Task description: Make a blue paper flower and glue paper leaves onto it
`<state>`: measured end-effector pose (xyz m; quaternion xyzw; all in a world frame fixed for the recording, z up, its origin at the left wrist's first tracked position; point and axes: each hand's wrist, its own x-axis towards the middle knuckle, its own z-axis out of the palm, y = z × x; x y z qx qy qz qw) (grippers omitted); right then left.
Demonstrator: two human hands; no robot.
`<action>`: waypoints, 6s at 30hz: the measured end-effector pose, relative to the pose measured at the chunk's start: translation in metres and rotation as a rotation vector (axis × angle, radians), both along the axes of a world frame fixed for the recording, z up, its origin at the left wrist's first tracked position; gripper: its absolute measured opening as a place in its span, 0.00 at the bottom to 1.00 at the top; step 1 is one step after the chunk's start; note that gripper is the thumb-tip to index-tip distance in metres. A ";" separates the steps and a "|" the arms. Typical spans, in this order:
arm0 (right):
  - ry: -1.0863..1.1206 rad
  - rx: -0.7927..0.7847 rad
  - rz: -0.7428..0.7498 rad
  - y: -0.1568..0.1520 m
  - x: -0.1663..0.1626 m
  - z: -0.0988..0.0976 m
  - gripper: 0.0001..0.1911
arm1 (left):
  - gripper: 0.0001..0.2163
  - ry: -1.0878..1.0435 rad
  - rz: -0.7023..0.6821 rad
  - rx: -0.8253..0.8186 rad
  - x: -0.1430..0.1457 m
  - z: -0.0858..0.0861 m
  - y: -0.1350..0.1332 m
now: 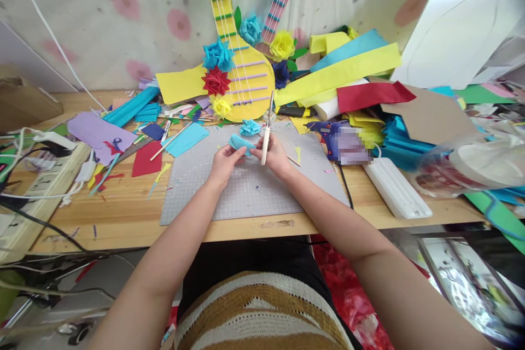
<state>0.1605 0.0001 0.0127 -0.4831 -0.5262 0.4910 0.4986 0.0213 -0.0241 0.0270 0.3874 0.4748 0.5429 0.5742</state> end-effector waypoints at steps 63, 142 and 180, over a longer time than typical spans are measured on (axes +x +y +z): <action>-1.012 0.079 0.565 -0.016 0.049 0.051 0.24 | 0.07 -0.255 0.097 -0.025 -0.009 0.000 0.000; -0.951 0.056 0.664 -0.008 0.060 0.046 0.26 | 0.14 0.014 -0.248 -0.092 -0.017 0.000 -0.007; -0.157 -0.121 0.359 -0.019 0.014 0.032 0.26 | 0.10 0.280 -0.063 0.144 -0.011 -0.010 -0.004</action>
